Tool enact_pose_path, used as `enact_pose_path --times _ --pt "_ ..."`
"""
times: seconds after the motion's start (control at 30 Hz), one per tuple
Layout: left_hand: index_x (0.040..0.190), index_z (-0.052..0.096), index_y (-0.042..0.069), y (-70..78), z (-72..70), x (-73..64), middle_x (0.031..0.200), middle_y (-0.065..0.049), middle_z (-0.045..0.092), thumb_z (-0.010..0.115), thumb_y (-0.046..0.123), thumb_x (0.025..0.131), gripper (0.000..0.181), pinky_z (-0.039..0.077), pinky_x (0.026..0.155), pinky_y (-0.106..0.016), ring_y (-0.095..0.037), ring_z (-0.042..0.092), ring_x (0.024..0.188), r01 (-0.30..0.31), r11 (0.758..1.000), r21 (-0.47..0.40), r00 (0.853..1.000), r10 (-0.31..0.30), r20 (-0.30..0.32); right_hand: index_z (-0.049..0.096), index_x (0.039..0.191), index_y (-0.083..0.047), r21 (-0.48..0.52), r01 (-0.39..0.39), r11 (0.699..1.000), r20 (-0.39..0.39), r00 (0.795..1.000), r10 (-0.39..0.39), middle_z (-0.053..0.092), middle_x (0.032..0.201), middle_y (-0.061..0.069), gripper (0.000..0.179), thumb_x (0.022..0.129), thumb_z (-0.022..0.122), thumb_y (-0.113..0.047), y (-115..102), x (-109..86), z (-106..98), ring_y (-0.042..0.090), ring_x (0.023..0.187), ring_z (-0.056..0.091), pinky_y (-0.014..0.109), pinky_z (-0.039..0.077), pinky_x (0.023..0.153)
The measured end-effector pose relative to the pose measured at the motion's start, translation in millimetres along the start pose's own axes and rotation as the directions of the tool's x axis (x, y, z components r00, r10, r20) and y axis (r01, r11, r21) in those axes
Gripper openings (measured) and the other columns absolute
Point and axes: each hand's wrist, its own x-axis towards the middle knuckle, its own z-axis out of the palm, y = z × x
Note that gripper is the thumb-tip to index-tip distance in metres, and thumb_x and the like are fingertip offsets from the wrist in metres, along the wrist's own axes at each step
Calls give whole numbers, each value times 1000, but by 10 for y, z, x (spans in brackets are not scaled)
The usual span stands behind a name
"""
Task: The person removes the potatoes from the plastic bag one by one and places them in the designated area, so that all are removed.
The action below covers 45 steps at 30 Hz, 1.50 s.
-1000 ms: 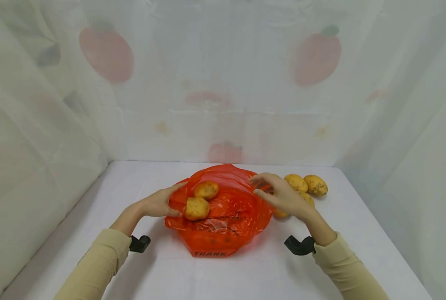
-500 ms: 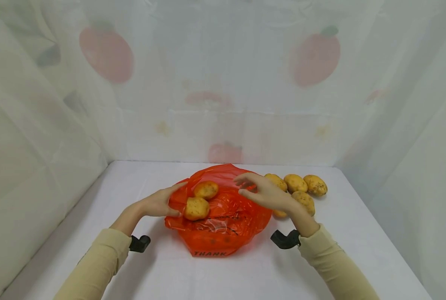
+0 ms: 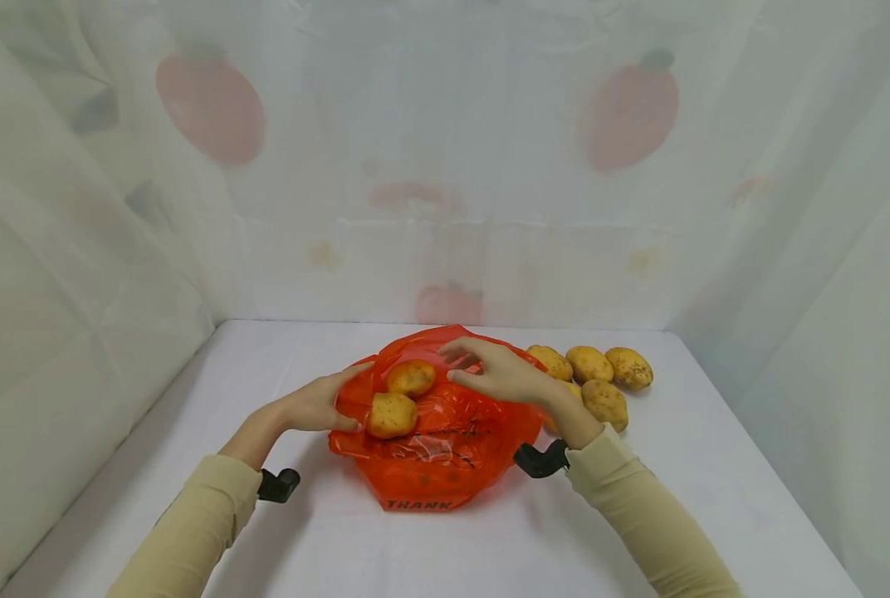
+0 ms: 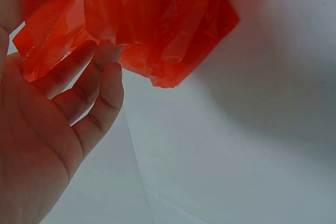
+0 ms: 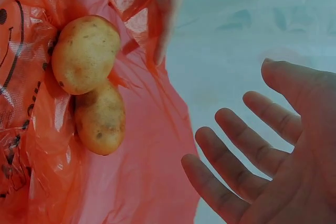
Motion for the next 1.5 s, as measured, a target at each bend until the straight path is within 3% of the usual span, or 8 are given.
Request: enact_pose_path --times 0.33,0.63,0.93,1.33,1.5 --pt "147 22 25 -4 12 5 144 -10 35 74 22 74 90 31 103 -55 -32 37 128 0 1000 -1 1000 0 -6 47 129 -15 55 5 998 62 998 -9 52 126 1 38 93 55 -24 194 227 119 26 117 51 37 43 96" --pt "147 22 23 2 4 0 144 -12 35 73 21 75 89 31 102 -56 -33 37 128 -6 1000 5 1000 6 -5 45 131 -12 108 -80 991 116 991 67 48 132 13 42 93 55 -26 359 367 290 24 121 47 36 42 98" --pt "147 22 22 28 8 -14 144 -12 35 73 20 75 89 30 103 -56 -33 36 129 -9 1000 1 1000 9 -7 40 135 -5 170 -96 981 131 989 74 45 135 15 49 93 55 -24 531 482 440 30 125 42 44 38 101" --pt "147 22 23 8 20 -15 144 -12 35 74 22 74 89 31 102 -56 -33 36 129 -12 1000 2 1000 12 -10 44 132 -6 133 -71 989 142 988 52 52 128 11 48 92 54 -31 660 538 604 20 117 50 32 44 95" --pt "147 22 23 2 23 -18 144 -12 35 74 23 74 90 31 101 -57 -34 36 128 -11 1000 11 1000 11 -14 44 133 -9 161 -110 981 166 983 83 51 130 8 48 92 55 -30 620 556 656 20 114 52 34 45 94"
